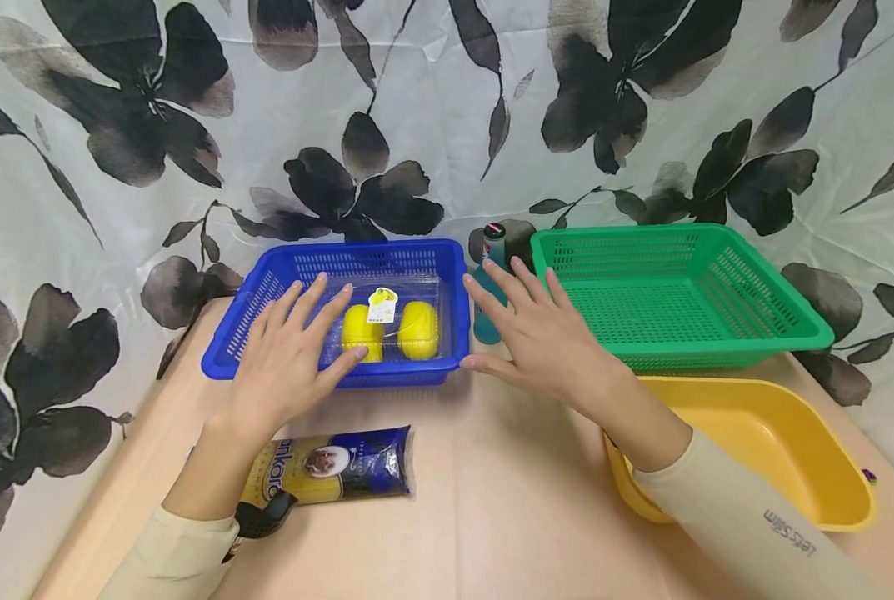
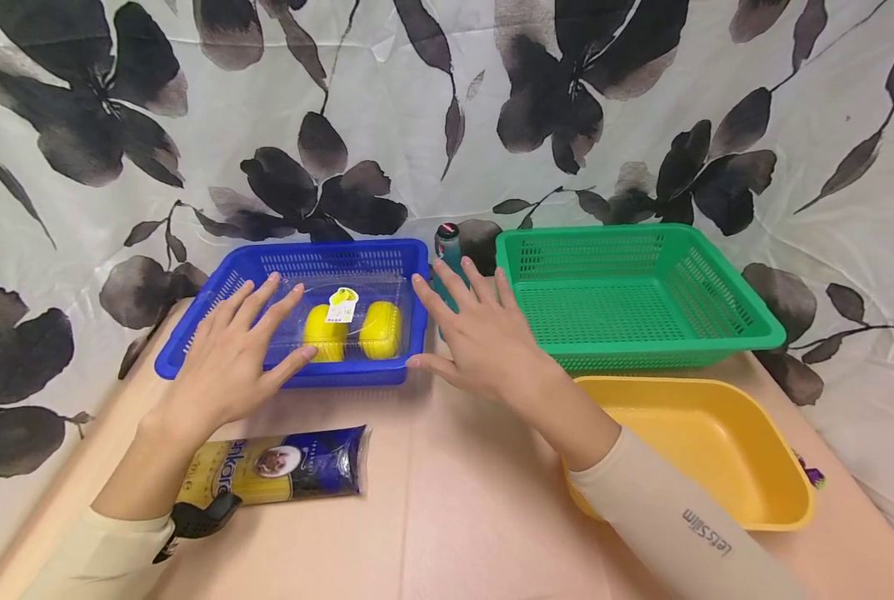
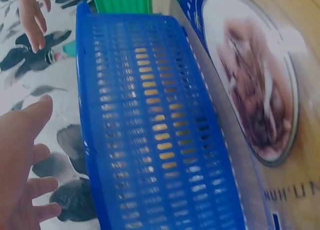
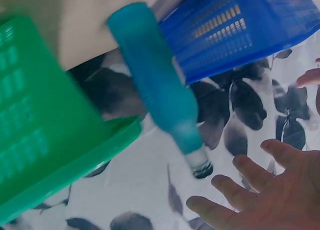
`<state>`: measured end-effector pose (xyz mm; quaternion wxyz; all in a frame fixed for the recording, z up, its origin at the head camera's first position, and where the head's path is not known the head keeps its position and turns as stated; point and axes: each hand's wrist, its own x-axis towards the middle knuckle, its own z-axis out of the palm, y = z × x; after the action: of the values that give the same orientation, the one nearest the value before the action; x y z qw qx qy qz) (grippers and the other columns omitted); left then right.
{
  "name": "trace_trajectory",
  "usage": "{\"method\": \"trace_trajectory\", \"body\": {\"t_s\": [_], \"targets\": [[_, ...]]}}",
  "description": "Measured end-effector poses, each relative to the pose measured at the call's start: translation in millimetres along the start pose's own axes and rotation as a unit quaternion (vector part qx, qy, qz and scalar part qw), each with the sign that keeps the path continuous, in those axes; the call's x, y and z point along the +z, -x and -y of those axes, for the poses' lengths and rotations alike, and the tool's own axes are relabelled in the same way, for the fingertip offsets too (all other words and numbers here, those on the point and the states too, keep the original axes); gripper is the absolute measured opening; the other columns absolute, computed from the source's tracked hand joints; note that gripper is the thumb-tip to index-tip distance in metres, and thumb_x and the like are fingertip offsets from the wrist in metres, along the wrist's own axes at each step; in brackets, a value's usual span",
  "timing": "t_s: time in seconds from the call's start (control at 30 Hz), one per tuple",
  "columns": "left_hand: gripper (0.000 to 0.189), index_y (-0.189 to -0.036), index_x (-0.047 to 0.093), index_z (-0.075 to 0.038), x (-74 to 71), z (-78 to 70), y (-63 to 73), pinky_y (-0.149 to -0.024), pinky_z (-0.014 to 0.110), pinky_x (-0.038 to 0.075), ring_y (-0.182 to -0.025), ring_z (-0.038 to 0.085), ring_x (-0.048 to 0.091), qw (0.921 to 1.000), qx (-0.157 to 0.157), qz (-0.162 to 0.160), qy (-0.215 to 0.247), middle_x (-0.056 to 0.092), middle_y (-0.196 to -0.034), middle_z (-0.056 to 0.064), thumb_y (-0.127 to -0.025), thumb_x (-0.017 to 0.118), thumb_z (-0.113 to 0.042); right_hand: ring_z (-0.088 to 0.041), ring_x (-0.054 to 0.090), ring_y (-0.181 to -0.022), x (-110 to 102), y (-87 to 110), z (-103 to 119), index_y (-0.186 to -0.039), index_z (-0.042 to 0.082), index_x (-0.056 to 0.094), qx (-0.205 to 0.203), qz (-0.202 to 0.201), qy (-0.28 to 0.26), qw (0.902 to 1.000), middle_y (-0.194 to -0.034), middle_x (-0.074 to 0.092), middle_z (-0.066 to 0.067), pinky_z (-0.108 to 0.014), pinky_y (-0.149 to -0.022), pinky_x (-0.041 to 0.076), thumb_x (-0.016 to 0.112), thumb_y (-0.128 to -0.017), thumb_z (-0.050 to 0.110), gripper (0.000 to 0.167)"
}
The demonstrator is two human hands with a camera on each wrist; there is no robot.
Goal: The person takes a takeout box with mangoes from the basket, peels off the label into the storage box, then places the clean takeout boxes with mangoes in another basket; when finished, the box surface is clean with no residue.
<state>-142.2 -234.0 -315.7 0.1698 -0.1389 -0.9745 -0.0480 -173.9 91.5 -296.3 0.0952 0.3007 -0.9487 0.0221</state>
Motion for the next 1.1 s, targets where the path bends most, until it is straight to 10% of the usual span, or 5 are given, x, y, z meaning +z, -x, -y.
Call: {"method": "trace_trajectory", "body": {"t_s": [0.37,0.73,1.1], "targets": [[0.078,-0.164,0.027,-0.028,0.9,25.0,-12.8,-0.114,0.076,0.021,-0.153,0.045,0.02,0.9987,-0.024,0.034,0.03,0.02,-0.171,0.012,-0.099,0.054,-0.062,-0.04,0.03,-0.152,6.0,-24.9,16.4,-0.167,0.029,0.008,-0.022,0.083,-0.017,0.9961,-0.172,0.014,-0.011,-0.065,-0.116,0.032,0.047,-0.094,0.075,0.095],[0.078,-0.162,0.031,-0.013,7.9,55.6,-15.7,-0.118,0.074,0.012,-0.153,0.05,0.018,0.9848,-0.012,0.045,0.167,0.023,-0.167,0.023,-0.099,0.065,-0.046,-0.044,0.031,-0.151,23.6,-37.3,25.7,-0.167,0.029,0.01,-0.007,0.158,-0.05,0.9862,-0.173,0.007,-0.011,-0.063,-0.111,0.04,0.047,-0.096,0.072,0.09],[0.091,-0.166,0.017,-0.012,19.4,81.4,-33.8,-0.113,0.079,0.013,-0.152,0.056,0.009,0.9733,-0.077,0.152,0.154,0.008,-0.168,0.029,-0.099,0.056,-0.061,-0.038,0.031,-0.152,30.7,-41.3,21.8,-0.167,0.03,0.005,0.01,0.19,-0.076,0.9787,-0.173,0.004,-0.014,-0.057,-0.108,0.047,0.044,-0.097,0.074,0.091]]}}
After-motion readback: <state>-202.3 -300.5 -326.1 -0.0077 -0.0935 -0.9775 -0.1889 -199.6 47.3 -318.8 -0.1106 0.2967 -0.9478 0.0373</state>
